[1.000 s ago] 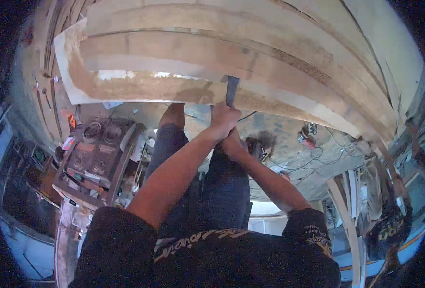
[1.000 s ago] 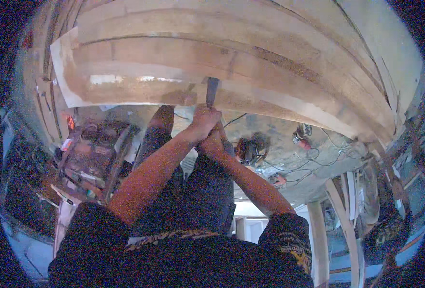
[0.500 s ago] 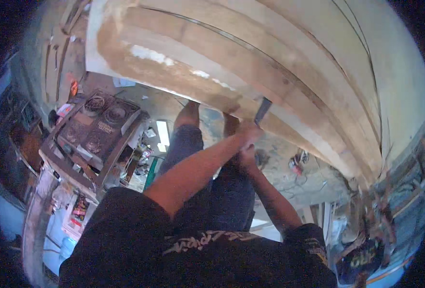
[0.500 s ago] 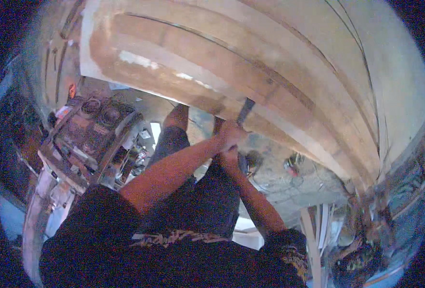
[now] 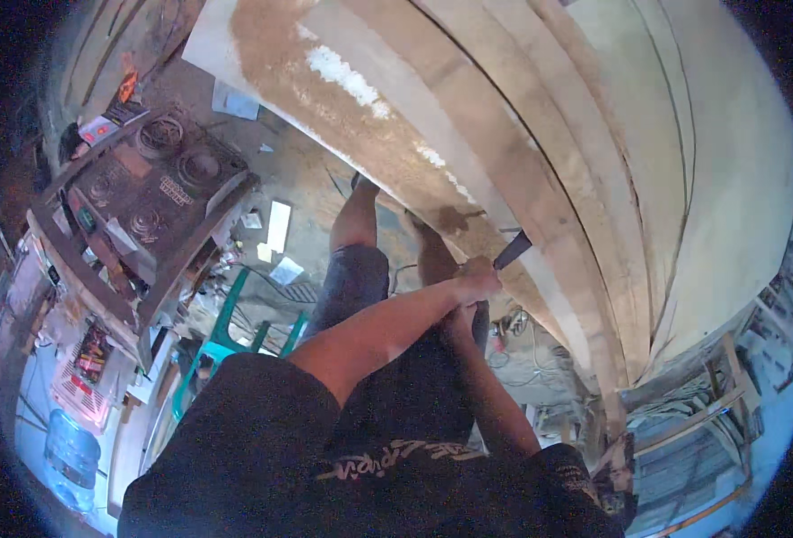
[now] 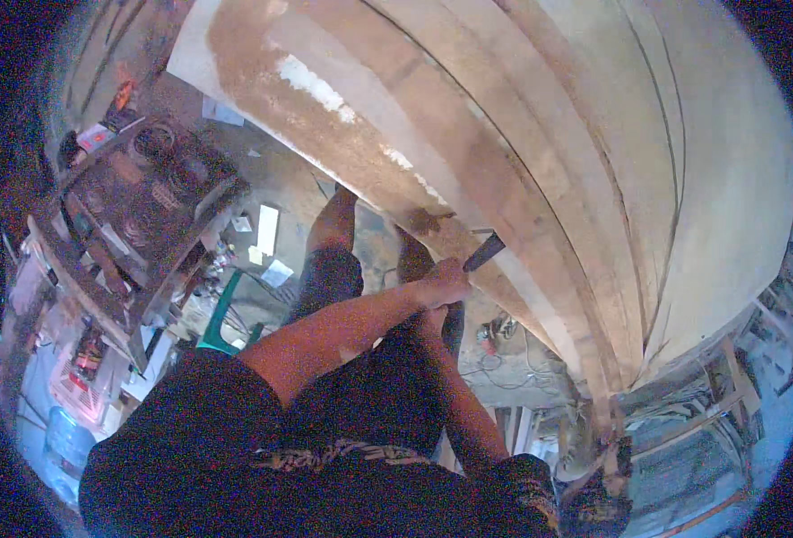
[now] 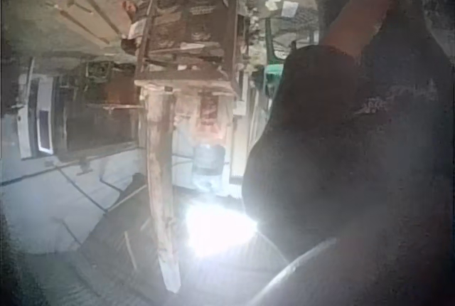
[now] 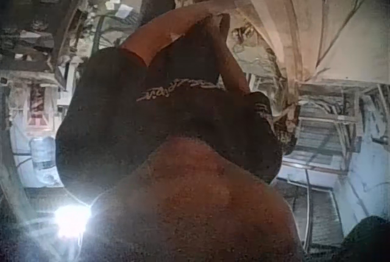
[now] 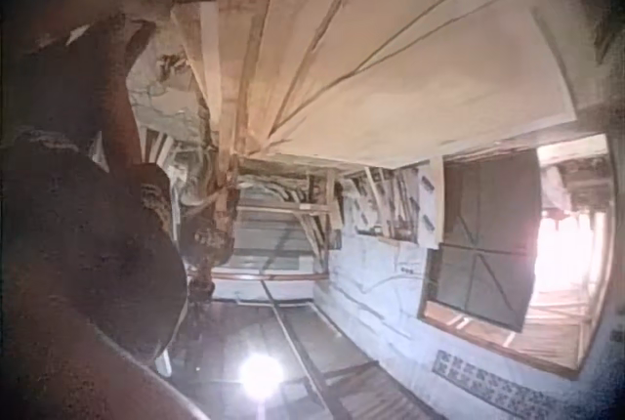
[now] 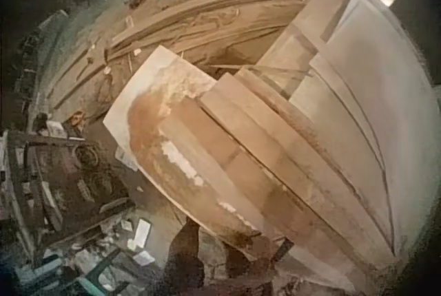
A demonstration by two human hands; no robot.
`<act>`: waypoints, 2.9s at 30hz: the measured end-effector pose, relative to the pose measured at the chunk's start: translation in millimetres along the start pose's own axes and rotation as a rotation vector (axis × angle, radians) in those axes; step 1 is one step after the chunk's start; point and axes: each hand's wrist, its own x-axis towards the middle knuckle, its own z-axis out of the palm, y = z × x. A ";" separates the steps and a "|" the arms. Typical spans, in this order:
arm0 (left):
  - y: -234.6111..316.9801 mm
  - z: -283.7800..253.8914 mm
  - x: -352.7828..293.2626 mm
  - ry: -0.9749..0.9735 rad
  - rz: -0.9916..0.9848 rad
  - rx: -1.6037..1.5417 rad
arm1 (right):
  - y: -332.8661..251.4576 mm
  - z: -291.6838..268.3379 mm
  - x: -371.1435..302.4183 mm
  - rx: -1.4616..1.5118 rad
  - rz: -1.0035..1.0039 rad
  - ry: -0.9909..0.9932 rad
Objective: The person uses a chisel and a mallet to carve and shape the edge of a curved wooden board, working along the length of the wood piece.
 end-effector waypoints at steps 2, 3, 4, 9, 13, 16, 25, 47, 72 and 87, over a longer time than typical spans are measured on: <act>0.5 0.6 3.8 -0.009 -0.026 -0.006 | -4.8 -9.5 -2.0 0.000 0.014 -0.021; -1.2 3.7 6.2 -0.019 0.012 0.034 | -6.9 -11.1 -2.0 0.033 0.020 -0.036; -2.0 9.4 9.5 0.000 0.041 0.025 | -6.7 -15.2 -3.3 0.484 0.117 -0.018; -31.9 30.7 26.5 -0.035 0.333 0.106 | -22.4 -13.7 -11.2 -0.146 0.253 0.202; -67.8 29.8 14.2 -0.295 0.457 -0.322 | -52.8 -26.2 -24.1 -0.414 0.251 0.115; -65.0 19.6 -8.2 0.012 0.705 -0.273 | -74.9 -57.6 -34.2 0.235 0.210 0.032; -3.0 -72.7 -130.7 0.004 0.003 -0.738 | -182.2 -84.0 -89.4 -0.082 -0.037 -0.032; -43.4 -29.7 -91.5 0.016 0.387 0.270 | -108.4 10.6 -81.4 1.045 0.044 0.487; 18.8 -44.9 -2.9 0.404 0.870 0.727 | -81.7 -36.8 -73.7 1.890 0.243 0.404; -52.6 -184.5 -152.6 0.363 0.562 0.881 | -75.2 -45.2 -283.2 2.007 0.117 0.392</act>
